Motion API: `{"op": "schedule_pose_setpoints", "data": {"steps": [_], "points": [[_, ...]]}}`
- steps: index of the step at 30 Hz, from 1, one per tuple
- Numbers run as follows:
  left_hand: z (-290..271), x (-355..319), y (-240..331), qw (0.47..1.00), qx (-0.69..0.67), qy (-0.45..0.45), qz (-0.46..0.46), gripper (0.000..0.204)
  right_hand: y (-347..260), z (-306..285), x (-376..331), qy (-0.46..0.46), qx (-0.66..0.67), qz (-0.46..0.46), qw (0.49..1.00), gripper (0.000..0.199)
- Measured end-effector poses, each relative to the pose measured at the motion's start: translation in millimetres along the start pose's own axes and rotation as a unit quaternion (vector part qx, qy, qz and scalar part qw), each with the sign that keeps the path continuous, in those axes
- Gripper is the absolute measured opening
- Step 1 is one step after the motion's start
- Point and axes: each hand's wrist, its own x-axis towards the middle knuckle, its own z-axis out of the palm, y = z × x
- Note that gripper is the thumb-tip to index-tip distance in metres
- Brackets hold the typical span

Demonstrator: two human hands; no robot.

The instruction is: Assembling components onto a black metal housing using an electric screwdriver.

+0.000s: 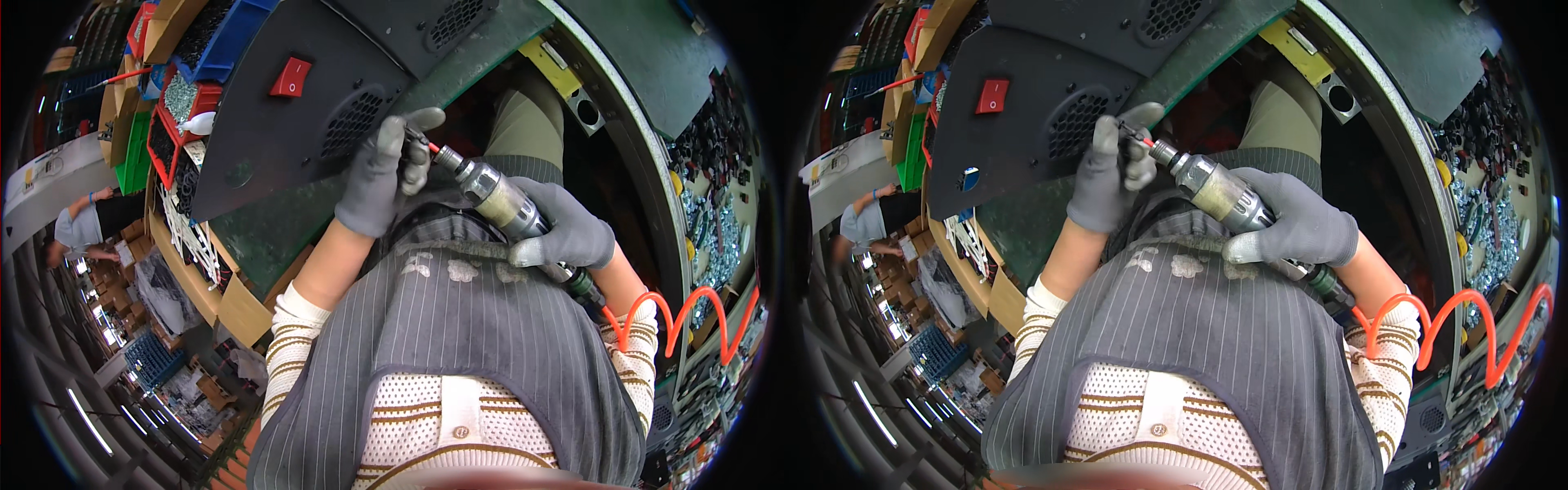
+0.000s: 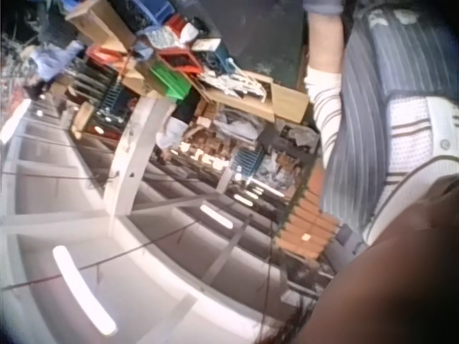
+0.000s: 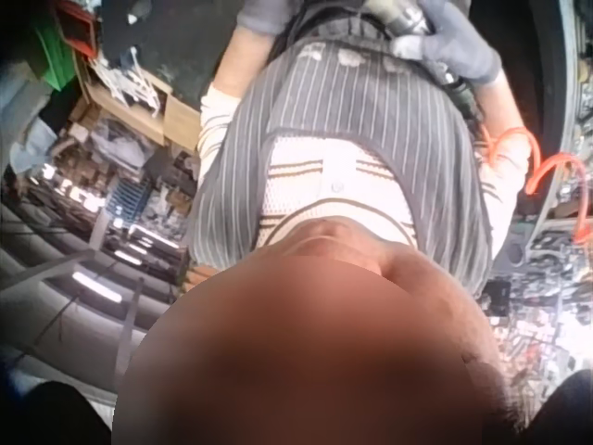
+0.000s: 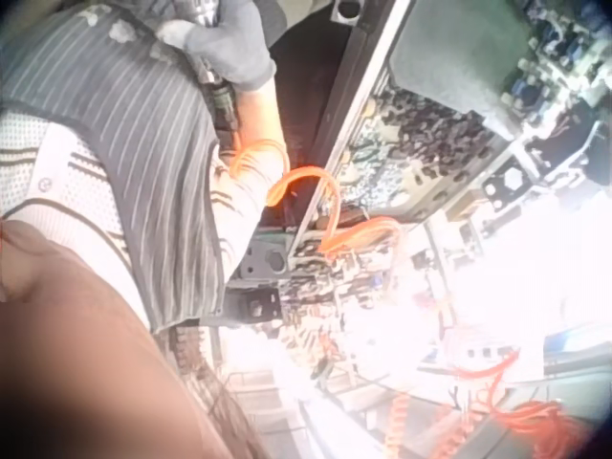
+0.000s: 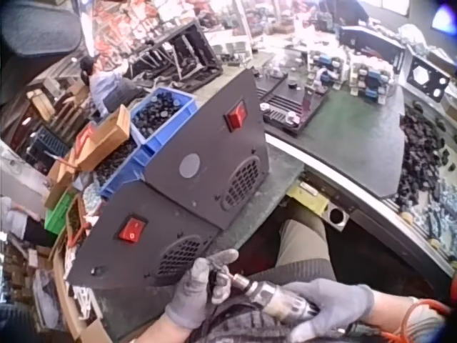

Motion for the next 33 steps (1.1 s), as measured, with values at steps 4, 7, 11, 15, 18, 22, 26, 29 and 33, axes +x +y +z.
{"op": "schedule_pose_setpoints", "data": {"steps": [4, 7, 11, 15, 18, 22, 26, 29, 33], "points": [[-19.2, -24.9, 10.0, 0.968, 0.227, -0.081, -0.066, 0.053, -1.0, -13.4, 4.1, 0.101, -0.048, -0.014, 0.994, 0.072], [-64.4, -44.7, 59.2, 0.912, 0.288, -0.151, -0.249, 0.044, -1.6, -31.3, 10.3, 0.16, -0.14, -0.016, 0.977, 0.072], [-128.9, -51.3, 135.1, 0.914, 0.319, 0.076, -0.24, 0.043, -1.8, -41.5, 15.2, 0.138, -0.145, -0.03, 0.979, 0.071], [-141.1, -17.8, 138.2, 0.888, 0.418, 0.192, -0.013, 0.042, -4.3, -39.3, 24.1, 0.132, -0.117, -0.024, 0.984, 0.07], [-123.5, 13.2, 118.0, 0.861, 0.483, 0.152, 0.054, 0.041, -7.7, -37.5, 25.5, 0.128, -0.101, -0.013, 0.987, 0.069], [-93.7, 42.9, 87.5, 0.817, 0.559, 0.11, 0.094, 0.04, -7.5, -37.1, 25.3, 0.124, -0.081, -0.017, 0.989, 0.071], [-83.0, 52.6, 78.6, 0.805, 0.574, 0.105, 0.105, 0.039, -6.7, -39.4, 26.7, 0.12, -0.074, -0.027, 0.99, 0.075], [-89.3, 52.8, 80.3, 0.819, 0.55, 0.123, 0.107, 0.038, -8.4, -42.9, 29.9, 0.12, -0.108, -0.027, 0.987, 0.073], [-113.0, 50.3, 85.2, 0.867, 0.455, 0.175, 0.107, 0.037, -11.7, -47.2, 35.4, 0.109, -0.133, -0.017, 0.985, 0.07]]}}
